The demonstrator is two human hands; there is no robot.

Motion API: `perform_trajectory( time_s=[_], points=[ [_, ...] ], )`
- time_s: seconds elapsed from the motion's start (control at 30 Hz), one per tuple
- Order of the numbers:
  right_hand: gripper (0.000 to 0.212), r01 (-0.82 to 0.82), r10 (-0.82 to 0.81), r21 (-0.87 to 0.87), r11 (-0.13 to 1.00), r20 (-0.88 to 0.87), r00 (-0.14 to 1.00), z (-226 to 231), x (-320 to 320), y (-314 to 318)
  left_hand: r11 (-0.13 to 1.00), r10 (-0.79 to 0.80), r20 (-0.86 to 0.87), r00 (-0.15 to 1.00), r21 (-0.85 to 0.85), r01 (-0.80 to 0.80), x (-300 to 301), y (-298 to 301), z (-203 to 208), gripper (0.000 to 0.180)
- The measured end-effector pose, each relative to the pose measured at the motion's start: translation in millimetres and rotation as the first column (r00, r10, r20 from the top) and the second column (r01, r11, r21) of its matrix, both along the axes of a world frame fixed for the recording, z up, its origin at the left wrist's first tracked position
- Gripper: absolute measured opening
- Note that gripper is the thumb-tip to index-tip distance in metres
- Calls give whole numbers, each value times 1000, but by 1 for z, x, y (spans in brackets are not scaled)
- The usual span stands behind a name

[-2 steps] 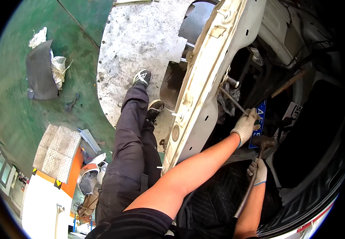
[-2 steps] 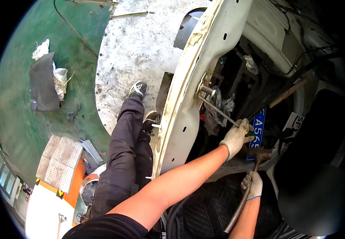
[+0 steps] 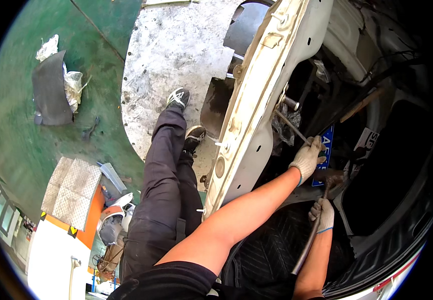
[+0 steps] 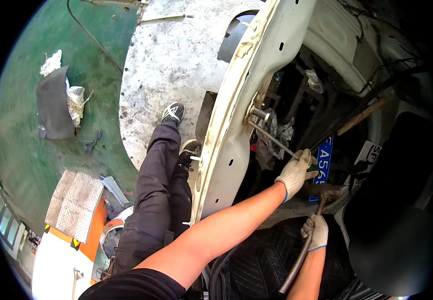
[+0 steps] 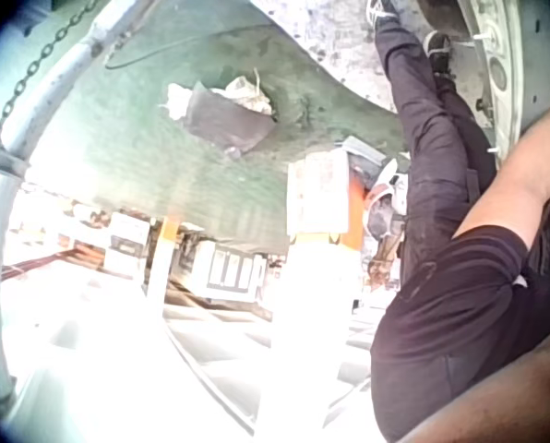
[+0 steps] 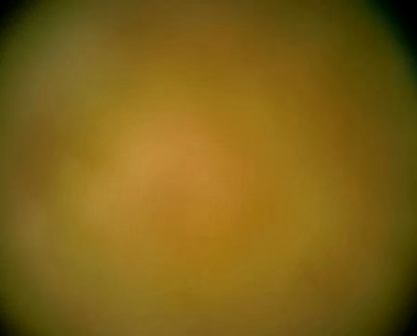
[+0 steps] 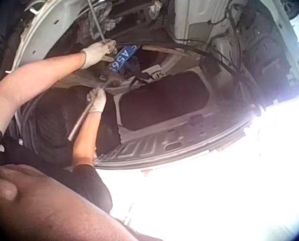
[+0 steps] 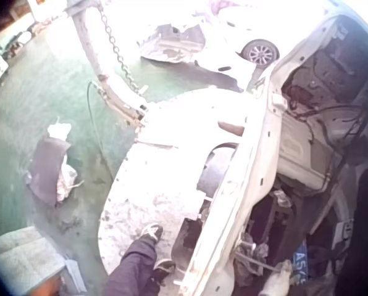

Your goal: The person places a plastic bag over their head, then walks to a white car and uses a screwdriver and hammer to work on the rear bumper area, prying and striking components near the license plate.

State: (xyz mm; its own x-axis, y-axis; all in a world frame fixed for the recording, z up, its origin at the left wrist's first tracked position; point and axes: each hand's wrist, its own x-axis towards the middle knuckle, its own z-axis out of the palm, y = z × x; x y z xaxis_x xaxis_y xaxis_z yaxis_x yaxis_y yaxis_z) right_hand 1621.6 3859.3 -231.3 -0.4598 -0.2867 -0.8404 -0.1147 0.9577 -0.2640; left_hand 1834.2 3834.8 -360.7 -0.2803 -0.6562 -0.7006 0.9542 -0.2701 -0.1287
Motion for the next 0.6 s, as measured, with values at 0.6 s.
perform_trajectory(
  time_s=[0.6],
  points=[
    [9, 62, -62, -18, 998, 25, 998, 38, 35, 57, 989, 51, 184, 982, -143, -24, -9, 15, 16, 48]
  ],
)
